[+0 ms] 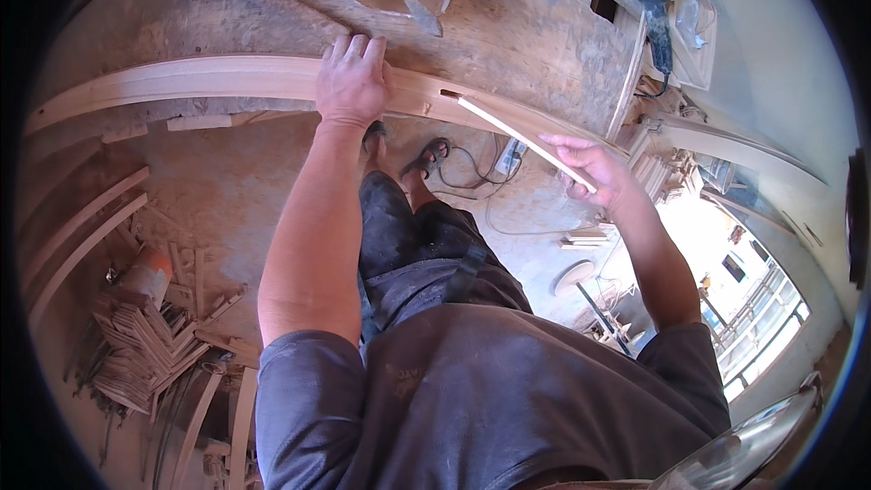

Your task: The person marks a curved wooden rail with a pencil, fits a small wooden tenon into a mortise, and then uses a wooden mallet and a hammer to secure parts of a frame together.

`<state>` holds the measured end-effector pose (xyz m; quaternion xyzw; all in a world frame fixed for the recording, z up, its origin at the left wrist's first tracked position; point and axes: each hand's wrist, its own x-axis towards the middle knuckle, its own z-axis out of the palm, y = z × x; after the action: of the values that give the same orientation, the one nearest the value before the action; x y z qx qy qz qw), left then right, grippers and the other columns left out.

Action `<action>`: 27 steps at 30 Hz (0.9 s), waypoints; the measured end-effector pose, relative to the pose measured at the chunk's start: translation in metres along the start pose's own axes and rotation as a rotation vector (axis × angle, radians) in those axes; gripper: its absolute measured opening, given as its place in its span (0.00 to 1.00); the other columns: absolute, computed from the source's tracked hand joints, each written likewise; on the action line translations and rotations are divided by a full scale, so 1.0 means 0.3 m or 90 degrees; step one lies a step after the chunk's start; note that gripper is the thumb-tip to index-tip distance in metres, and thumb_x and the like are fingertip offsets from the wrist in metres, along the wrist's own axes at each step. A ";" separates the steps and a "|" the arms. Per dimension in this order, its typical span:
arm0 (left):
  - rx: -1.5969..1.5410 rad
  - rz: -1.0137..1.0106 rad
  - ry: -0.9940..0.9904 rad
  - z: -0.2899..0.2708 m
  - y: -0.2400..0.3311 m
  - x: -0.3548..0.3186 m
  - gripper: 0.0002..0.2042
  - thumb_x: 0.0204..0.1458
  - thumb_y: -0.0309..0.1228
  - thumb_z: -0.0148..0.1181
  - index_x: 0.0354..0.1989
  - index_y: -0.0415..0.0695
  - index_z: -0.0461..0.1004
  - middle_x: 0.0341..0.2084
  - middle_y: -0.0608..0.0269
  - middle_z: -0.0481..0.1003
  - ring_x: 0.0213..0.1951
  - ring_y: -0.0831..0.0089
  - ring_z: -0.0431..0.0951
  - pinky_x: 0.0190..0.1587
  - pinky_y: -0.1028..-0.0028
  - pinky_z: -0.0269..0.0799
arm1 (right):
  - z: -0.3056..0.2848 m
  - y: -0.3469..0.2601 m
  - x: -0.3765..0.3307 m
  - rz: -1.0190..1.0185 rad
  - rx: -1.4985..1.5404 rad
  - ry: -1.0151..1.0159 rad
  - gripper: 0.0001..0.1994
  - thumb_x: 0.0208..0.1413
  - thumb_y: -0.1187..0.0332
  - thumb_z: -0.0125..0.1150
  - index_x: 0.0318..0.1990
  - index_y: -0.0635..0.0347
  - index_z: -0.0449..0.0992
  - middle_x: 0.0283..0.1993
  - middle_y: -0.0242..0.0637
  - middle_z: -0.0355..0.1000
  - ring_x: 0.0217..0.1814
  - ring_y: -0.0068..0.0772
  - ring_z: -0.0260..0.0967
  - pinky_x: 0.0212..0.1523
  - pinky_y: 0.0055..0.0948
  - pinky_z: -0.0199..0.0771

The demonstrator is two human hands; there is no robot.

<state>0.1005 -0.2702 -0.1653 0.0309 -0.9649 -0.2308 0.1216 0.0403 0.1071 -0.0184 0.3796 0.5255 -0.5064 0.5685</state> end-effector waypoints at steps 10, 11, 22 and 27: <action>0.000 -0.030 -0.025 0.002 0.015 -0.013 0.13 0.48 0.30 0.59 0.43 0.45 0.78 0.35 0.56 0.76 0.42 0.56 0.76 0.45 0.58 0.72 | 0.120 -0.162 0.067 0.073 -0.038 0.071 0.16 0.67 0.71 0.56 0.61 0.58 0.74 0.36 0.38 0.70 0.25 0.22 0.67 0.14 0.16 0.60; -0.005 -0.032 -0.026 0.004 0.013 -0.011 0.13 0.48 0.30 0.59 0.43 0.45 0.78 0.35 0.56 0.77 0.42 0.56 0.76 0.45 0.58 0.72 | 0.104 -0.157 0.083 0.063 -0.045 0.094 0.16 0.67 0.71 0.56 0.60 0.58 0.75 0.36 0.37 0.71 0.24 0.21 0.66 0.14 0.16 0.60; -0.011 -0.021 -0.014 -0.003 0.019 0.008 0.15 0.47 0.28 0.58 0.45 0.44 0.79 0.37 0.56 0.78 0.43 0.54 0.77 0.46 0.57 0.73 | 0.061 -0.127 0.124 -0.312 -0.586 0.207 0.17 0.63 0.64 0.63 0.56 0.60 0.80 0.41 0.36 0.78 0.43 0.31 0.79 0.42 0.29 0.78; 0.006 -0.009 -0.002 0.011 0.011 0.002 0.14 0.48 0.28 0.58 0.44 0.43 0.79 0.36 0.55 0.78 0.43 0.53 0.77 0.46 0.57 0.73 | 0.211 -0.095 0.033 -0.588 -1.190 0.197 0.18 0.65 0.66 0.60 0.59 0.61 0.77 0.40 0.48 0.79 0.45 0.44 0.80 0.48 0.39 0.81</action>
<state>0.0991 -0.2658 -0.1666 0.0379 -0.9658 -0.2274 0.1183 0.0254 0.0386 -0.0152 -0.3863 0.8673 -0.0133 0.3137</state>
